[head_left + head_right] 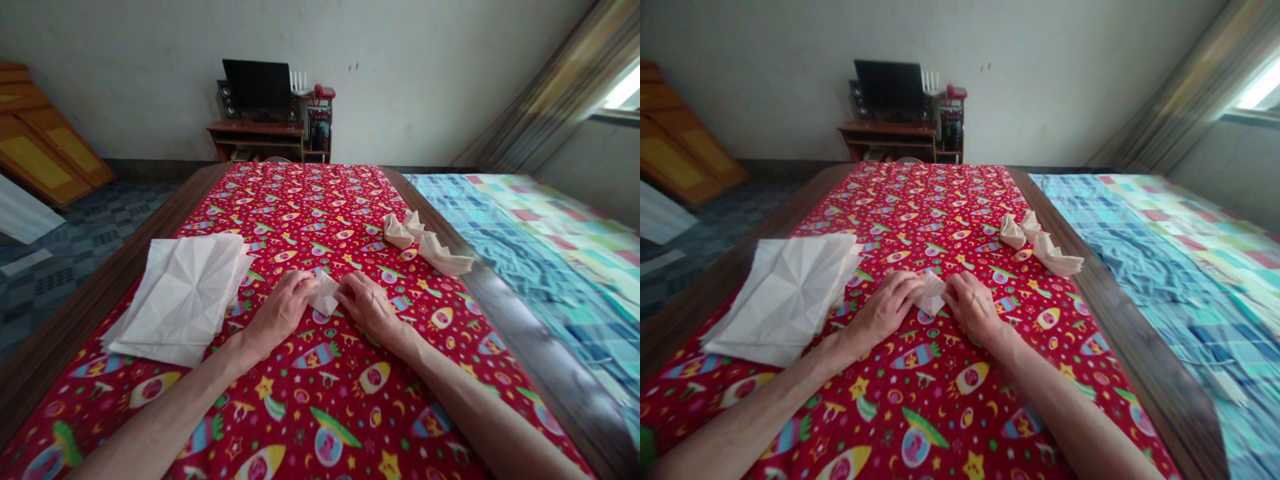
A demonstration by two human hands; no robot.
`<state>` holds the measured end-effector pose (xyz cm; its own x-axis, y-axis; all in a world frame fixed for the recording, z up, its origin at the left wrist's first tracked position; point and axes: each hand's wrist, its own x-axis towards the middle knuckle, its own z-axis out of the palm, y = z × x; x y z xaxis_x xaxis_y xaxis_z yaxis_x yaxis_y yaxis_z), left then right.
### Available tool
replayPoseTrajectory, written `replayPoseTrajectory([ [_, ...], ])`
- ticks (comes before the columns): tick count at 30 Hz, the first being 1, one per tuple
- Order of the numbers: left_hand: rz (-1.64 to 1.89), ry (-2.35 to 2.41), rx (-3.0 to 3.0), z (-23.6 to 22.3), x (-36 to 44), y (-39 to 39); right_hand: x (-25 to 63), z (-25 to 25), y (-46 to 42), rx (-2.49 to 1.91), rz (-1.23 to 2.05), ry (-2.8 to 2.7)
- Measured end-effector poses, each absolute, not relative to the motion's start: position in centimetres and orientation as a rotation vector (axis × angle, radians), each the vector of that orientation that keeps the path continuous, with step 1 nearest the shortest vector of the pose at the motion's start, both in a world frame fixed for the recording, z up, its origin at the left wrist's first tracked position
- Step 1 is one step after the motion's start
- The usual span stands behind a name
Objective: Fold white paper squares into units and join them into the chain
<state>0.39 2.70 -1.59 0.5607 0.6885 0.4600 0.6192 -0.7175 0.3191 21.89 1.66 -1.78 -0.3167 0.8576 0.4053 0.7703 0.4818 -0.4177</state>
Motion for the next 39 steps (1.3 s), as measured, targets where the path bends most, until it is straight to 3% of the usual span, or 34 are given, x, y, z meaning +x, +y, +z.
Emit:
replayPoseTrajectory([
  [4,0.769,0.944,2.684,-1.5,-0.4,2.2,22.1,-1.2,1.3,-1.283,0.123,-2.280],
  [15,0.771,0.991,2.567,-1.8,-0.5,2.5,24.0,-0.1,0.0,-1.002,0.078,-2.679],
  [22,0.705,1.030,2.680,-1.1,-0.5,2.2,24.4,-1.0,1.0,-0.932,0.309,-2.337],
  [30,0.554,1.036,2.958,-0.4,-0.3,1.9,23.5,-0.7,1.5,-0.849,0.173,-2.519],
  [39,0.790,1.128,2.814,-1.1,-0.2,1.8,23.5,-1.9,3.5,-0.908,0.199,-2.385],
])
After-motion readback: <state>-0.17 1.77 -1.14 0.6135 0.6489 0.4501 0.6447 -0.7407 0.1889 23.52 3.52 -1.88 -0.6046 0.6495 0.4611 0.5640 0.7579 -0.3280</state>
